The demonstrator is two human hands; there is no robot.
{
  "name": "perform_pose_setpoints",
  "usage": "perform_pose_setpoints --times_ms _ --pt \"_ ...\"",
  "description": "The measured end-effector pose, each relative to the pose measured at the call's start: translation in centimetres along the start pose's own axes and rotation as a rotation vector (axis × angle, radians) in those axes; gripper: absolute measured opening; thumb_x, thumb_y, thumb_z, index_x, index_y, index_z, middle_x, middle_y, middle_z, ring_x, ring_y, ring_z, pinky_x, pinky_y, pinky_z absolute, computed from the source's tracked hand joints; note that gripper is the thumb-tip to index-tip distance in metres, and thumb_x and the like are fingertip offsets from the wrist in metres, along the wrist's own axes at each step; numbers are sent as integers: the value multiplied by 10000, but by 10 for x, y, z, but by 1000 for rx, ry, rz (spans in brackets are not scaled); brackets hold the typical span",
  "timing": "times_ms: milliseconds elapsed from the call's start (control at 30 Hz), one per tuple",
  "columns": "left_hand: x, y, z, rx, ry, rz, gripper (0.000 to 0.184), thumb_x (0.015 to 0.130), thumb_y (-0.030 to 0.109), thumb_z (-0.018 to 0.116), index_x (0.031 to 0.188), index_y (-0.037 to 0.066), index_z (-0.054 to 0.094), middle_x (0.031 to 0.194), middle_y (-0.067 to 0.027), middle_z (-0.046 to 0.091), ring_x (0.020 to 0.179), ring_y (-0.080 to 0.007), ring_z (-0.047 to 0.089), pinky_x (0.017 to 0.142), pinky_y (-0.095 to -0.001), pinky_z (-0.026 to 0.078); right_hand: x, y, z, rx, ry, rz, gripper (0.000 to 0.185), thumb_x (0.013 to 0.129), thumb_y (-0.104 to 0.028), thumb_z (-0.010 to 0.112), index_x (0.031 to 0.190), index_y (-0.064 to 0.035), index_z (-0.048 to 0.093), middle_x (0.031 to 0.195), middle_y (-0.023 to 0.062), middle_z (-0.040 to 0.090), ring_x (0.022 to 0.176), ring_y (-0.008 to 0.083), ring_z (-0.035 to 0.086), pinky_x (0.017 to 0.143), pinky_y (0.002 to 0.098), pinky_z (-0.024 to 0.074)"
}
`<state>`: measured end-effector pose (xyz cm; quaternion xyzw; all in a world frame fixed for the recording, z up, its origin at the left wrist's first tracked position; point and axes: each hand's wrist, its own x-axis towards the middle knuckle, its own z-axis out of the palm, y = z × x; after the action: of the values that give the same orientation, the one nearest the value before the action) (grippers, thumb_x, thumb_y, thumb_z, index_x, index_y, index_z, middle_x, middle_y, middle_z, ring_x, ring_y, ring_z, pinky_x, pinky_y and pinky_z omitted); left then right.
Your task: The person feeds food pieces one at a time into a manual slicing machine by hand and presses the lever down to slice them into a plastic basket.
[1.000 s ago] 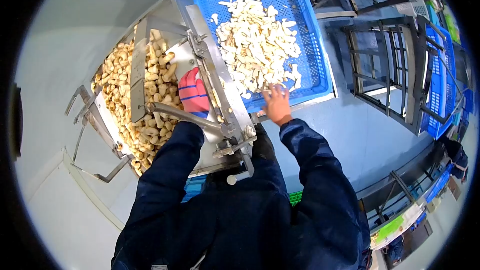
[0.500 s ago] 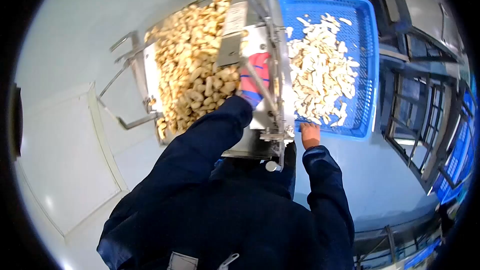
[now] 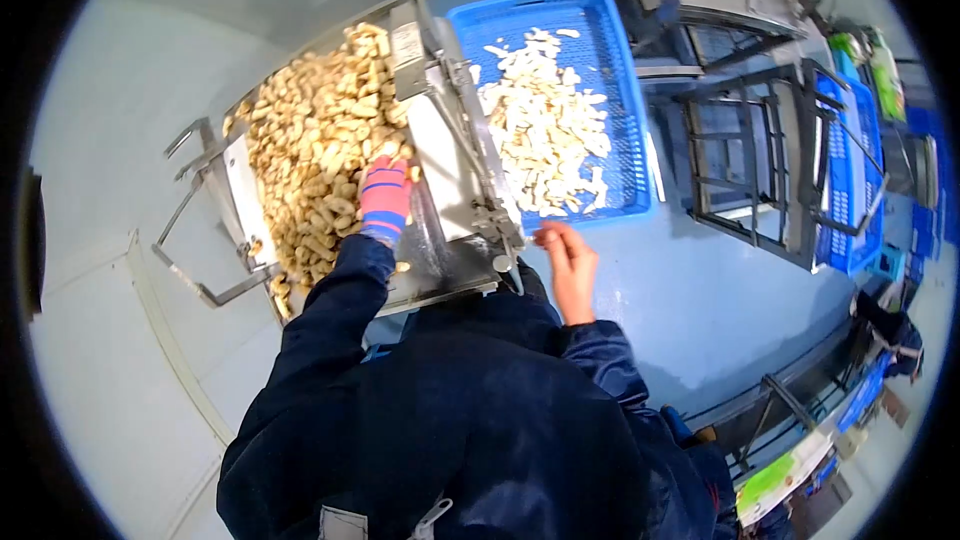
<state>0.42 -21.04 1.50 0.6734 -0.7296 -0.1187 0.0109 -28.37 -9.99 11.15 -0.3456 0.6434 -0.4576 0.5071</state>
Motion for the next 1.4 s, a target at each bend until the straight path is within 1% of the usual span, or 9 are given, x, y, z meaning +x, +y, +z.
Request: perform_pose_setpoints --times_ms 133,200,400,467,900,1067,1133,1200,1400 --pt "-8 -12 -34 -520 92 -103 341 799 71 575 1140 78 557 1103 -167 562 963 -321 557 841 -372 454 -37 -28 29 -207 -64 -241 236 887 -132 519 1020 46 599 901 130 664 832 168 622 769 299 476" --pt "-11 -22 -10 -1289 -63 -441 339 782 86 576 1121 99 589 995 -173 611 916 -315 568 791 -380 462 -42 -9 33 -141 -138 -274 282 887 -172 507 1047 47 586 886 119 659 792 152 608 712 268 465" --pt "2 31 -34 -38 398 113 314 723 161 593 1035 127 604 1051 -92 552 968 -289 509 831 -365 435 -42 -9 45 -7 -214 -120 294 896 -209 490 1065 18 569 807 54 630 624 62 484 516 204 335" --pt "17 63 -17 -72 -28 84 342 707 207 611 1032 103 583 1014 -98 541 940 -286 505 805 -362 442 -46 -12 49 -28 -196 -84 271 900 -199 488 1040 17 570 780 41 613 637 64 492 523 201 342" --pt "18 59 16 -54 109 78 323 762 71 522 1082 107 555 953 -124 573 808 -268 588 676 -371 498 -44 8 46 -52 -189 -52 207 895 -178 539 973 10 573 725 33 574 681 104 535 641 253 441" --pt "31 68 -12 -1449 35 -225 353 832 97 549 1183 63 527 1045 -193 600 874 -297 611 739 -336 495 -41 13 45 -79 -165 -79 173 866 -156 593 955 -8 586 679 2 577 633 59 523 581 216 427" --pt "18 84 -70 -1155 1 -159 407 815 112 593 1202 35 494 1077 -194 554 923 -277 571 783 -323 481 -43 12 44 -90 -163 -74 173 864 -162 598 949 -12 588 668 -2 570 619 57 518 567 214 422" --pt "19 48 -4 -274 459 -32 493 781 214 641 1206 27 474 1084 -193 534 990 -311 528 838 -362 452 -41 9 47 -87 -160 -93 172 862 -166 601 945 -16 591 656 -8 560 605 55 511 552 214 418" --pt "22 8 1 36 111 -148 393 741 260 634 1052 47 524 936 -138 572 885 -280 570 744 -383 457 -39 8 44 -147 -163 -70 133 842 -121 601 928 -20 597 630 -21 540 581 35 463 519 209 373"
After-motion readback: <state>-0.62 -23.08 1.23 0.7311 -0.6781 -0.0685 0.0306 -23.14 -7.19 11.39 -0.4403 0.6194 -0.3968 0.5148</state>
